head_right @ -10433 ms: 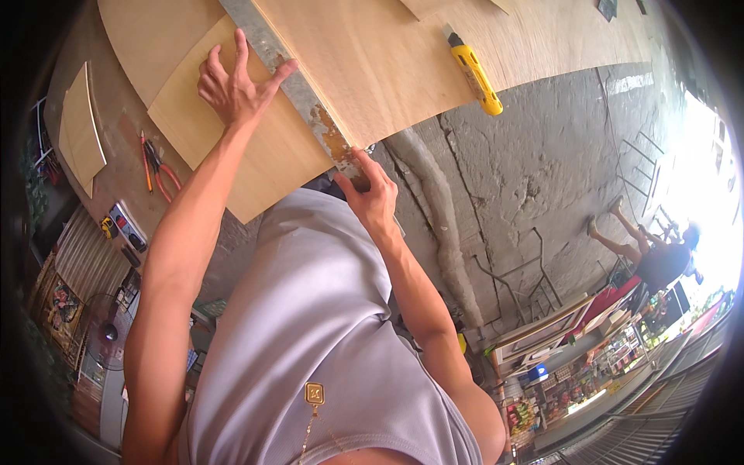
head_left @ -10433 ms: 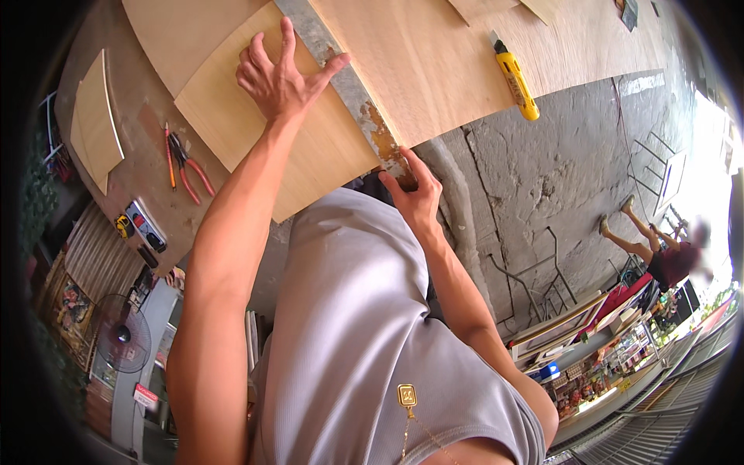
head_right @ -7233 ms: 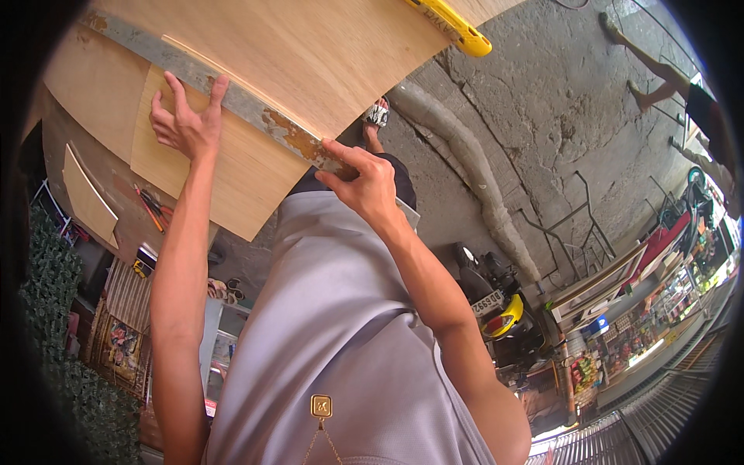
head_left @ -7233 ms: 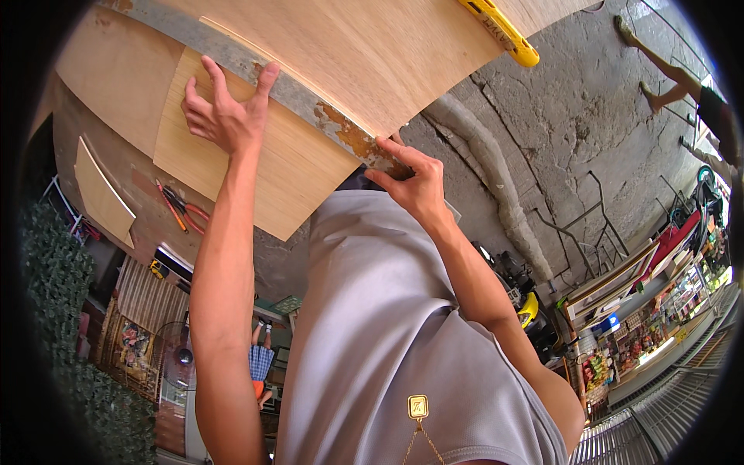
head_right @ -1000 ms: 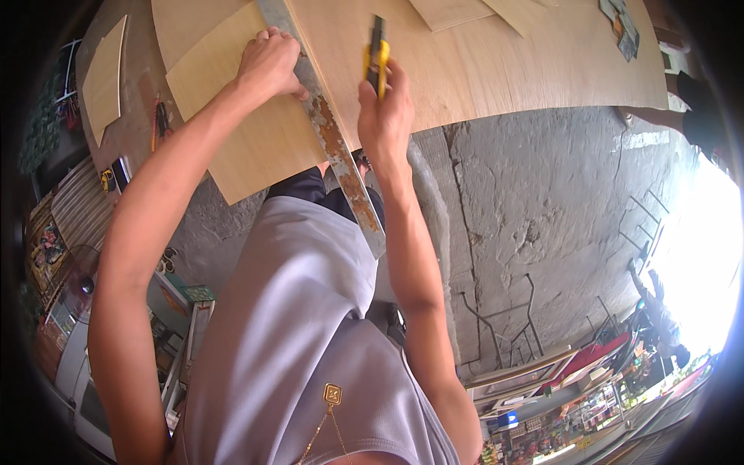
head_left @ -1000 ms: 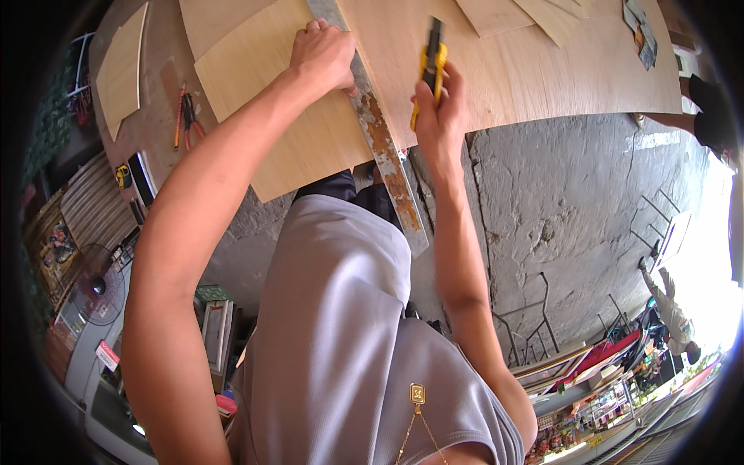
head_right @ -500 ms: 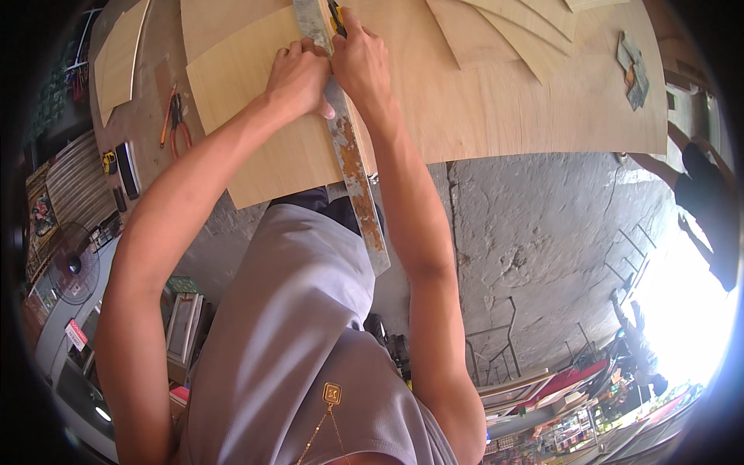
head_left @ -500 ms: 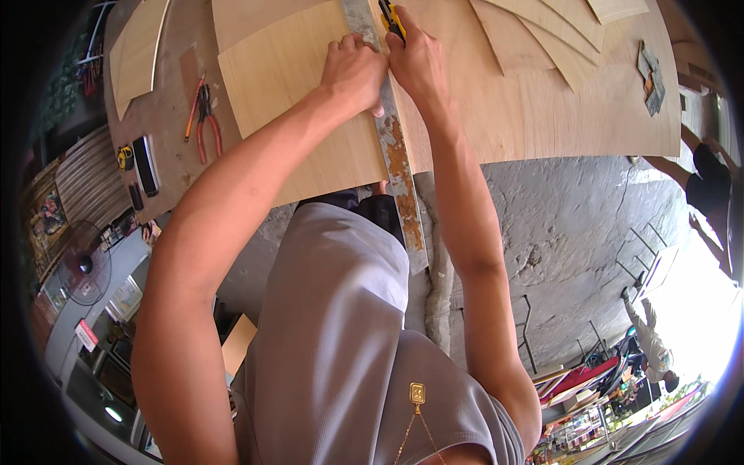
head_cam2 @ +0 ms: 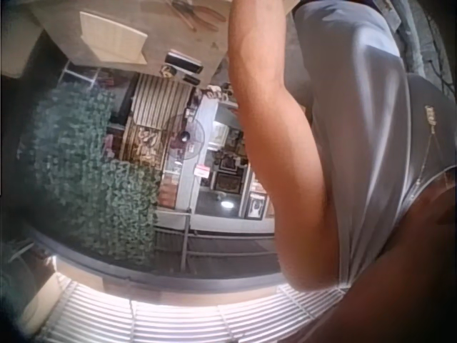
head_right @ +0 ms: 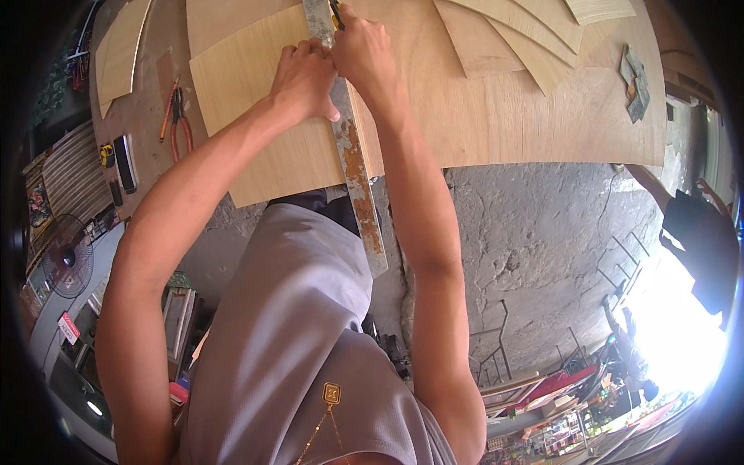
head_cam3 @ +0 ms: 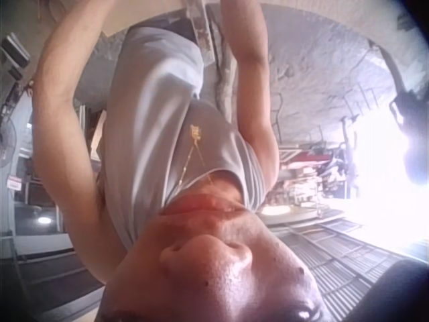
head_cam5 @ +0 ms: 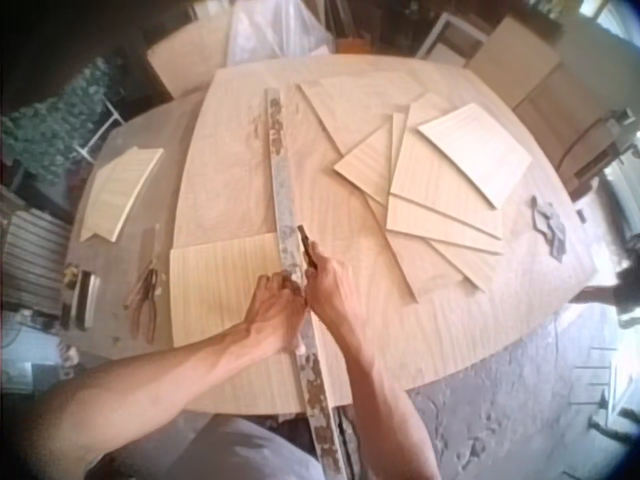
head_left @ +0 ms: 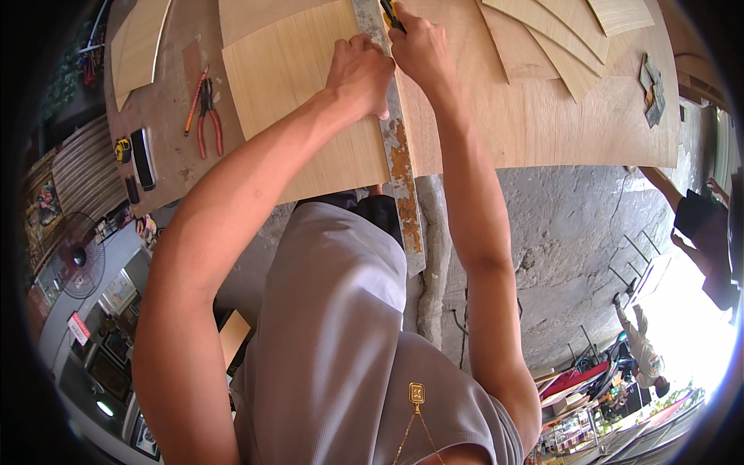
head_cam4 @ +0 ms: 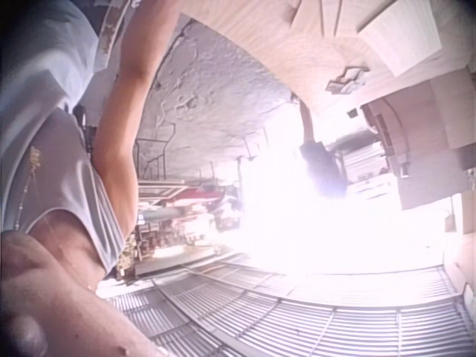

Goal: The person uses a metal ruler and a yellow utility knife to score and cut thin wooden boards on a workbench. They repeatedly align the ruler, score along its edge, and snap off cut sections, stacking the finished pieces on the table.

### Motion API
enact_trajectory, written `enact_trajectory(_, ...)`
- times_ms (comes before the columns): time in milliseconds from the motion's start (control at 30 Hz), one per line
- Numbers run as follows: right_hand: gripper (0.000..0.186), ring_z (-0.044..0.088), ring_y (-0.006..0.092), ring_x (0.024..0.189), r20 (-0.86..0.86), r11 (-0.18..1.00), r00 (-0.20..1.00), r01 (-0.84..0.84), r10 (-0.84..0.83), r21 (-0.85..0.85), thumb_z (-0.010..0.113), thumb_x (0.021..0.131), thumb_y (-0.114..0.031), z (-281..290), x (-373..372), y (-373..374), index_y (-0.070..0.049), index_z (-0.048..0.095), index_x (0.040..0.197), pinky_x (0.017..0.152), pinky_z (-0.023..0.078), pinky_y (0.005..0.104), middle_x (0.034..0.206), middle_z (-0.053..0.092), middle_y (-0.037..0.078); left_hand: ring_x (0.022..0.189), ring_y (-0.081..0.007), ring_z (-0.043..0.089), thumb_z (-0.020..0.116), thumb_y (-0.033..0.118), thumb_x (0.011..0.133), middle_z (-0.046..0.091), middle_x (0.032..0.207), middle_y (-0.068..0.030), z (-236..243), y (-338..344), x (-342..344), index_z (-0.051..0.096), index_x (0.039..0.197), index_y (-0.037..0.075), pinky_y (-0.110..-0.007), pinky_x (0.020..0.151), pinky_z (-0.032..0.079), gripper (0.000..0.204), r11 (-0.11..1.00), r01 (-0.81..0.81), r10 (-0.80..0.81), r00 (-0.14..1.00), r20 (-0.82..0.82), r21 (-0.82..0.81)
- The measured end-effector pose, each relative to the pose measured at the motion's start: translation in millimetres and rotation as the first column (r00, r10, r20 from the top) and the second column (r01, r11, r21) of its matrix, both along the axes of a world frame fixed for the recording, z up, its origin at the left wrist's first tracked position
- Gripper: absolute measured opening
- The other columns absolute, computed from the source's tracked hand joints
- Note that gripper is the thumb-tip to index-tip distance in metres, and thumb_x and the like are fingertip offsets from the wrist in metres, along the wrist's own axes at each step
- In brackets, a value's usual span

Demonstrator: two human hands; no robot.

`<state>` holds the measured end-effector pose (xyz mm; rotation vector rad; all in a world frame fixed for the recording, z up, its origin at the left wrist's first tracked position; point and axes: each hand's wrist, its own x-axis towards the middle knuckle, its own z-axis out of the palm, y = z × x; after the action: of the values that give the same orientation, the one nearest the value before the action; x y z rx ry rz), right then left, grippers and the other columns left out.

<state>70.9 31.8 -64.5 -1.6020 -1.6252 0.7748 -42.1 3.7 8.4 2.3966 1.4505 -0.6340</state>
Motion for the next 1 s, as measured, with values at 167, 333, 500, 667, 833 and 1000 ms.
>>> enact_trajectory(167, 0.035, 0.067, 0.0460, 0.081, 0.163, 0.992, 0.980, -0.099, 0.111, -0.076, 0.051, 0.082, -0.002, 12.5, 3.1, 16.0, 0.000, 0.067, 0.113, 0.073, 0.052, 0.0550, 0.085, 0.067, 0.030, 0.117, -0.0289, 0.054, 0.093, 0.035, 0.046, 0.070, 0.109, -0.0095, -4.6, -0.6, -3.2, 0.076, 0.097, 0.009, -0.046, 0.099, 0.038, 0.060, 0.999, 0.027, -0.028, 0.999, 0.040, 0.027)
enact_trajectory(333, 0.039, 0.068, 0.0459, 0.078, 0.121, 0.988, 0.981, -0.154, 0.153, -0.001, 0.053, 0.085, -0.004, 30.2, 8.5, 4.8, -0.001, 0.065, 0.122, 0.072, 0.053, 0.0548, 0.086, 0.067, 0.030, 0.115, -0.0294, 0.055, 0.092, 0.035, 0.045, 0.069, 0.107, -0.0120, -8.8, -0.7, -6.9, 0.075, 0.098, 0.006, -0.048, 0.100, 0.036, 0.063, 0.998, 0.037, -0.042, 0.994, 0.102, 0.044)
enact_trajectory(500, 0.031, 0.066, 0.0462, 0.084, 0.194, 0.957, 0.956, -0.173, 0.220, -0.231, 0.057, 0.088, -0.008, 68.2, 14.9, -27.7, 0.002, 0.063, 0.116, 0.076, 0.052, 0.0518, 0.086, 0.067, 0.029, 0.117, -0.0304, 0.055, 0.092, 0.036, 0.046, 0.070, 0.108, -0.0141, -9.1, -2.2, -8.3, 0.075, 0.100, 0.002, -0.050, 0.103, 0.034, 0.065, 0.995, 0.064, -0.070, 0.993, 0.095, 0.074)
enact_trajectory(667, 0.033, 0.065, 0.0460, 0.086, 0.171, 0.956, 0.965, -0.152, 0.198, -0.250, 0.055, 0.090, -0.009, 76.2, 19.5, -58.9, -0.004, 0.063, 0.122, 0.076, 0.051, 0.0519, 0.087, 0.066, 0.028, 0.121, -0.0314, 0.053, 0.093, 0.036, 0.048, 0.069, 0.114, -0.0154, -1.8, 0.9, -3.9, 0.075, 0.102, 0.002, -0.053, 0.108, 0.030, 0.066, 0.999, 0.040, -0.041, 0.997, 0.060, 0.020)
enact_trajectory(833, 0.037, 0.065, 0.0451, 0.085, 0.116, 0.935, 0.981, -0.107, 0.154, -0.338, 0.057, 0.091, -0.007, 85.7, 22.1, -90.9, -0.002, 0.061, 0.127, 0.074, 0.051, 0.0508, 0.086, 0.066, 0.027, 0.115, -0.0289, 0.057, 0.093, 0.032, 0.052, 0.073, 0.101, -0.0084, -4.8, -1.4, -1.6, 0.078, 0.090, 0.010, -0.055, 0.104, 0.030, 0.047, 0.995, 0.050, -0.053, 0.998, 0.027, 0.090)
enact_trajectory(1000, 0.042, 0.065, 0.0452, 0.080, 0.103, 0.935, 0.984, -0.101, 0.144, -0.339, 0.056, 0.090, -0.004, 83.5, 25.6, -120.2, 0.000, 0.057, 0.132, 0.071, 0.049, 0.0514, 0.082, 0.064, 0.028, 0.128, -0.0341, 0.052, 0.094, 0.035, 0.049, 0.063, 0.126, -0.0235, 9.1, 2.8, 9.0, 0.063, 0.120, -0.011, -0.062, 0.113, 0.026, 0.090, 0.999, -0.017, 0.016, 0.998, -0.055, -0.034)
